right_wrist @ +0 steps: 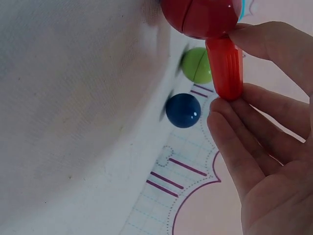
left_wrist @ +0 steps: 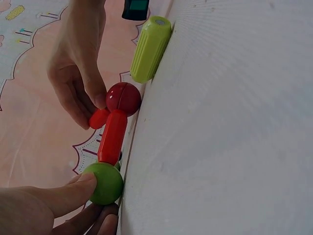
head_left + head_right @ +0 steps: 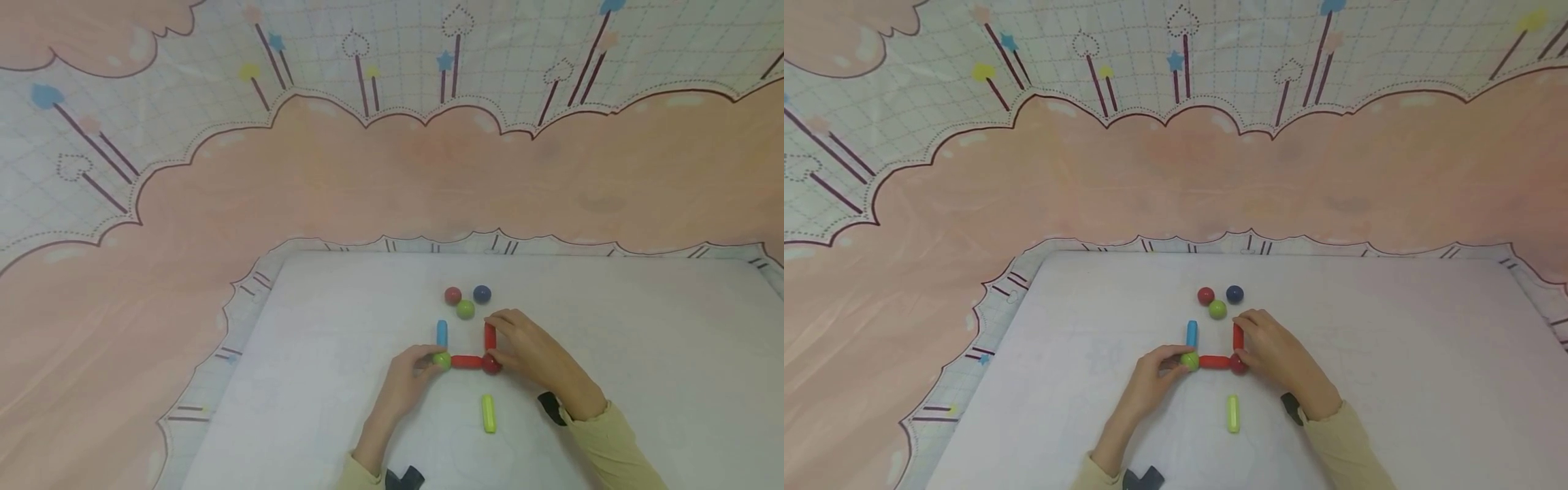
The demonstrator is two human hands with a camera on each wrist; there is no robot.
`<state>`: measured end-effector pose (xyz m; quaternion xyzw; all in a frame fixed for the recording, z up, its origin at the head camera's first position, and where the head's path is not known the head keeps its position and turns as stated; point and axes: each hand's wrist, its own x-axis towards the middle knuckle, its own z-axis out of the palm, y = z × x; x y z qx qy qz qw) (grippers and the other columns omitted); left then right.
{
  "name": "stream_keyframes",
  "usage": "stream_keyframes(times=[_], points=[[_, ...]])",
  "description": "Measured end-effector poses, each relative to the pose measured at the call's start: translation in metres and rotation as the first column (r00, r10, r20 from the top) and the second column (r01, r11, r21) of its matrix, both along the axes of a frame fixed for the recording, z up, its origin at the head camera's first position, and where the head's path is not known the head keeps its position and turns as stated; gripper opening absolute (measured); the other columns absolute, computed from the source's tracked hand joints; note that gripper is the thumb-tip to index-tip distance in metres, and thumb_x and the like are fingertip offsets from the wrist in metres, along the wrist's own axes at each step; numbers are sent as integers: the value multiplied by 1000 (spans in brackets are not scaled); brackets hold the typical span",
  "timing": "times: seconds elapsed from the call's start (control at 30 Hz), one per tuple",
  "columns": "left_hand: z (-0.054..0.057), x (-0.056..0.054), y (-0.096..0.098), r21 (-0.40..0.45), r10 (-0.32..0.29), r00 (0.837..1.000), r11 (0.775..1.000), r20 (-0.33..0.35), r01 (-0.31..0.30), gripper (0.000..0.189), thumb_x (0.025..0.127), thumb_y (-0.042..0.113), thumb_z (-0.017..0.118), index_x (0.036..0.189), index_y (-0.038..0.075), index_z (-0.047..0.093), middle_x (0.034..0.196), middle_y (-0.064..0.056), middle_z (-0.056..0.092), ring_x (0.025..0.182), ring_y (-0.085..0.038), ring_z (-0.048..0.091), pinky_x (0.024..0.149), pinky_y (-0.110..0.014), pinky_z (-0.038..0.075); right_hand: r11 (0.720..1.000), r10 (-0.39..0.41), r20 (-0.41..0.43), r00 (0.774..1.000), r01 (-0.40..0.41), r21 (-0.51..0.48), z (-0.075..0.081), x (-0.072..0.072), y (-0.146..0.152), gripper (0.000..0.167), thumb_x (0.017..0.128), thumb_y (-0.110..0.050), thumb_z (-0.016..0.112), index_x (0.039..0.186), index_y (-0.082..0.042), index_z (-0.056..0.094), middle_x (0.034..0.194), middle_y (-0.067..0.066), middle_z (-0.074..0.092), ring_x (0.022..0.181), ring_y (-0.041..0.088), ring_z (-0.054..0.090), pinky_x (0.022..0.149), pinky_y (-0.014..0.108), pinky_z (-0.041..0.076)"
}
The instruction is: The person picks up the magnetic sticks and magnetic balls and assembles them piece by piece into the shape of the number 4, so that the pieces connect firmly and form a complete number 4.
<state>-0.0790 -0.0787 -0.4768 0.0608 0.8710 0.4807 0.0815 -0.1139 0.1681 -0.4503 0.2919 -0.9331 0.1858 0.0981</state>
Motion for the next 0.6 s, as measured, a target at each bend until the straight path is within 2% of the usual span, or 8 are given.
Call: stream_keyframes(times=[0.6], points=[[-2, -1, 0, -21, 7, 1000, 1000, -2, -7, 31, 95, 28, 66, 125, 23, 67, 127, 0, 67, 113, -19, 64, 96, -41, 52, 1000, -25, 66, 998, 26, -10, -1, -1, 0, 48, 77, -9, 85, 119, 4, 66, 114, 15, 65, 104, 26, 62, 89, 39, 57]])
